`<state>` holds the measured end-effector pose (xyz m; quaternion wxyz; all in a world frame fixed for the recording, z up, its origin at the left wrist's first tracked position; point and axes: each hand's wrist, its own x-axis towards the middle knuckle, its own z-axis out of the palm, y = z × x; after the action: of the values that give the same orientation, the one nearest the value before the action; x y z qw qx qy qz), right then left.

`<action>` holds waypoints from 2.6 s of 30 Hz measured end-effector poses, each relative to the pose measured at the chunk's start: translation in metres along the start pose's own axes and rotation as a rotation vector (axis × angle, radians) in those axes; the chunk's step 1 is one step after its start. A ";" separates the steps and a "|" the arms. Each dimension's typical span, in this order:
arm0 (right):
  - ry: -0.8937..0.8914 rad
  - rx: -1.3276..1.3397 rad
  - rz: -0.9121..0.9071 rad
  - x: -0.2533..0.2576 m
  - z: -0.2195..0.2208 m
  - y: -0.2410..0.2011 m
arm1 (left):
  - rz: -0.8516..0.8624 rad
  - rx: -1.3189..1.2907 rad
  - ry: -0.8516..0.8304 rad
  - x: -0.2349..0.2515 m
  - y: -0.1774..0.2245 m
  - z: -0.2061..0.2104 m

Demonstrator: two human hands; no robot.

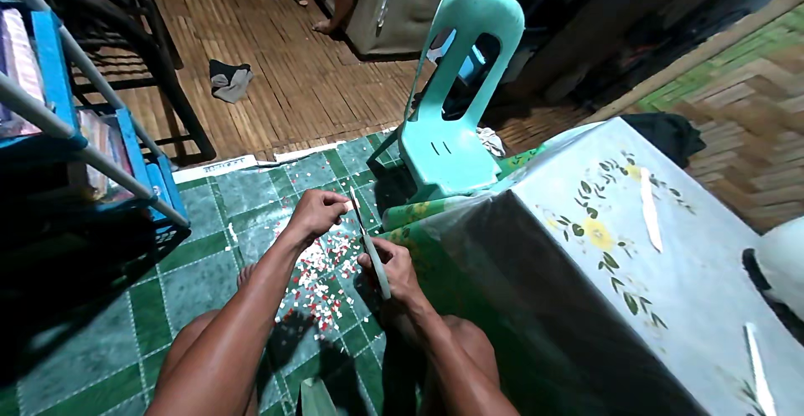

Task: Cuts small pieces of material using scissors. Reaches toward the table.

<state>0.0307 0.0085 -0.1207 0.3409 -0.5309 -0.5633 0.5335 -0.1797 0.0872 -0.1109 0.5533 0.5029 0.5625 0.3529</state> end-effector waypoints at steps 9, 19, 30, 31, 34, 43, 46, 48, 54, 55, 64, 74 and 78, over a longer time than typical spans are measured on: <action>0.027 0.032 0.057 -0.002 0.005 0.001 | -0.010 -0.008 -0.003 0.001 0.001 0.005; -0.007 -0.071 -0.022 0.003 -0.002 0.012 | 0.003 -0.146 0.037 0.003 -0.001 0.010; 0.002 -0.070 -0.028 0.002 0.005 0.011 | 0.023 -0.156 -0.034 -0.001 -0.005 0.006; 0.003 -0.060 -0.019 0.001 0.007 0.009 | 0.027 -0.155 -0.031 -0.001 -0.006 0.005; 0.005 -0.055 0.025 -0.002 0.011 0.003 | 0.020 -0.149 -0.030 -0.002 -0.007 0.002; -0.005 0.000 0.036 0.002 0.016 0.006 | 0.070 -0.149 0.037 -0.003 -0.011 -0.002; -0.021 0.011 0.013 0.002 0.014 0.008 | 0.061 -0.180 0.059 -0.003 -0.008 -0.001; -0.030 -0.001 -0.008 0.000 0.012 0.008 | 0.063 -0.196 0.061 -0.003 -0.007 0.002; -0.032 0.001 -0.043 -0.001 0.007 0.009 | 0.082 -0.209 0.003 0.001 -0.004 0.011; -0.035 0.002 -0.046 -0.001 0.006 0.008 | 0.084 -0.208 -0.004 0.002 -0.005 0.012; -0.045 0.051 0.005 -0.006 -0.003 -0.002 | 0.101 -0.209 -0.033 0.008 -0.011 0.013; 0.004 0.086 0.086 -0.002 0.006 -0.001 | 0.067 -0.261 0.026 0.007 -0.013 0.007; 0.006 0.044 0.061 -0.002 0.005 -0.001 | 0.072 -0.261 0.023 0.011 -0.013 0.008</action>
<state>0.0258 0.0055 -0.1201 0.3379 -0.5418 -0.5339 0.5543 -0.1728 0.0928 -0.1274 0.5945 0.4425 0.4997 0.4484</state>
